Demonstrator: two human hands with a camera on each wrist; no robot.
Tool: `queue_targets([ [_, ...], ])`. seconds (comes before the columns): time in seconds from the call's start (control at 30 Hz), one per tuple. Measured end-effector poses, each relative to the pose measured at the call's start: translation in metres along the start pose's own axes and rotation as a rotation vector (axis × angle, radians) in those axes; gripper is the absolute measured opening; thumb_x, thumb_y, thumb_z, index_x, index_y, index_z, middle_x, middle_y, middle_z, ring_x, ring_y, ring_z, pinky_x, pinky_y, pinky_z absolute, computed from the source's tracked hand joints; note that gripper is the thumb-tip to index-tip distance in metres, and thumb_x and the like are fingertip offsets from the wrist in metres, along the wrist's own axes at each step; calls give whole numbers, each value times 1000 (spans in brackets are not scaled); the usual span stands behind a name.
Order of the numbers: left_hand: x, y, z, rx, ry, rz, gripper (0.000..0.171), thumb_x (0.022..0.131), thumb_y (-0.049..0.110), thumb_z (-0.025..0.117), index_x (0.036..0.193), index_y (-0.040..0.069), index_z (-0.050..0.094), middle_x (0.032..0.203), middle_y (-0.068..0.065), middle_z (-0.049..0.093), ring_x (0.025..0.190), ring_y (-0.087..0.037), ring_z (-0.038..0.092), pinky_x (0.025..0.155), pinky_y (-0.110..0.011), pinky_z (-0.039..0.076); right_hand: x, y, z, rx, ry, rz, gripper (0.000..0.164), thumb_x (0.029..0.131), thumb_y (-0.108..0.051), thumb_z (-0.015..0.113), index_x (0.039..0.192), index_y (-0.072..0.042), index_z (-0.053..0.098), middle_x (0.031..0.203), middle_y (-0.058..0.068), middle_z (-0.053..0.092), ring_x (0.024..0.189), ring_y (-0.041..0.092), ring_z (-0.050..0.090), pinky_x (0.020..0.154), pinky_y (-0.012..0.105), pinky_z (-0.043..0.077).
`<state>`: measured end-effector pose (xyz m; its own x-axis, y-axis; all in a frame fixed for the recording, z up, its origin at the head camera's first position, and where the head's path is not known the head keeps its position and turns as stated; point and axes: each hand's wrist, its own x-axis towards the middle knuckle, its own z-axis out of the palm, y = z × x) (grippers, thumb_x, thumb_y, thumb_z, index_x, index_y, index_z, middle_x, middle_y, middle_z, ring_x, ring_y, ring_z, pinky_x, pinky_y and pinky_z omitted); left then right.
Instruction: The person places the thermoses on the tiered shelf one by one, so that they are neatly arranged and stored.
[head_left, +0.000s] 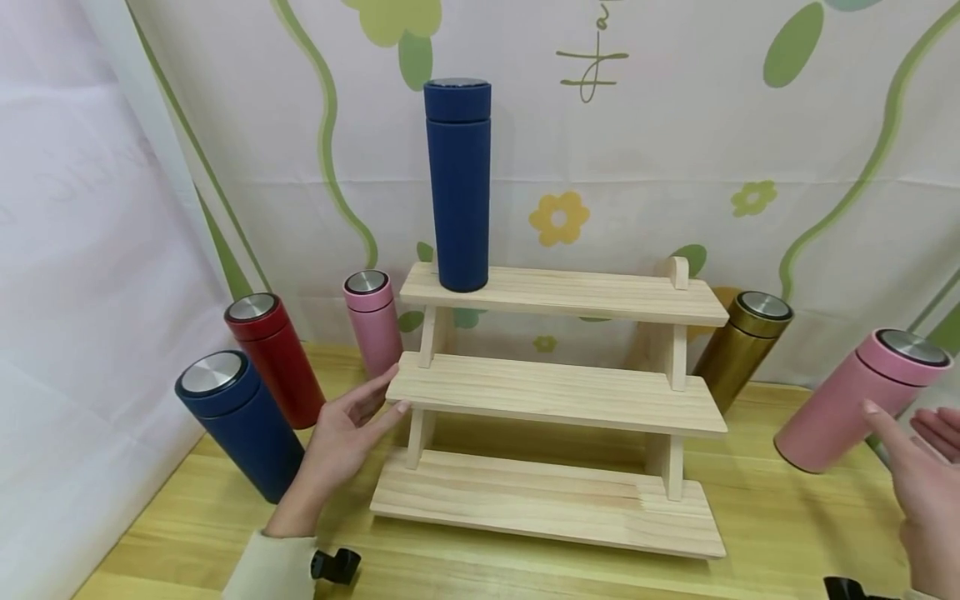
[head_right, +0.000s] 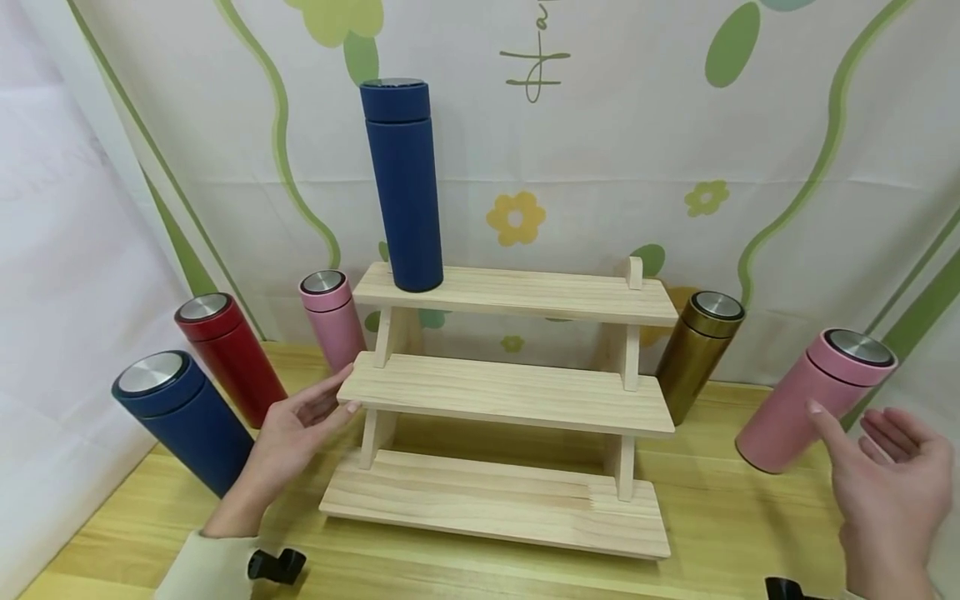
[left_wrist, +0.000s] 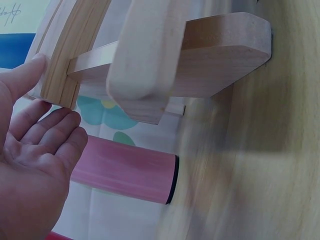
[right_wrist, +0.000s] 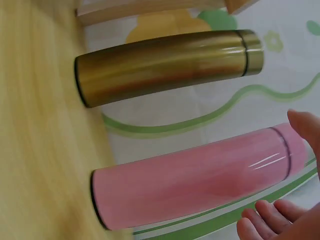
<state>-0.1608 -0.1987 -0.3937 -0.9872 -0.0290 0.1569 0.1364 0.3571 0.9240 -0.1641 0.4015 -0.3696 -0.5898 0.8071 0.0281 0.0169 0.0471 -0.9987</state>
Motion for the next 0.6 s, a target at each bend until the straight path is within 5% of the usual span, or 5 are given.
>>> queue_targets([
  [0.2,0,0,1,2,-3,5,60,97,40,76,152,29,56,159,-6,52,146,-28,52,111,-44,50,12,14,9,-159,-30,12,85,93,-29,78,161,-29,28,137,-31,40,128,-13,38,126,14,21],
  [0.37,0,0,1,5,5,1,59,97,39,76,151,30,57,159,-6,53,145,-28,53,110,-44,51,24,21,14,-212,-80,60,96,90,-33,82,165,-32,22,160,-19,33,142,-5,36,129,23,24],
  [0.5,0,0,1,4,4,0,59,97,39,76,152,30,57,158,-5,53,145,-28,53,110,-44,52,34,29,16,-119,-119,98,98,82,-22,91,161,-32,34,137,-26,47,124,-6,47,102,5,41],
  [0.6,0,-1,1,0,5,-3,59,97,39,76,152,30,56,159,-5,53,145,-28,53,110,-44,51,37,34,18,-94,-133,119,96,77,-21,95,155,-33,40,117,-28,48,106,-8,47,78,1,41],
])
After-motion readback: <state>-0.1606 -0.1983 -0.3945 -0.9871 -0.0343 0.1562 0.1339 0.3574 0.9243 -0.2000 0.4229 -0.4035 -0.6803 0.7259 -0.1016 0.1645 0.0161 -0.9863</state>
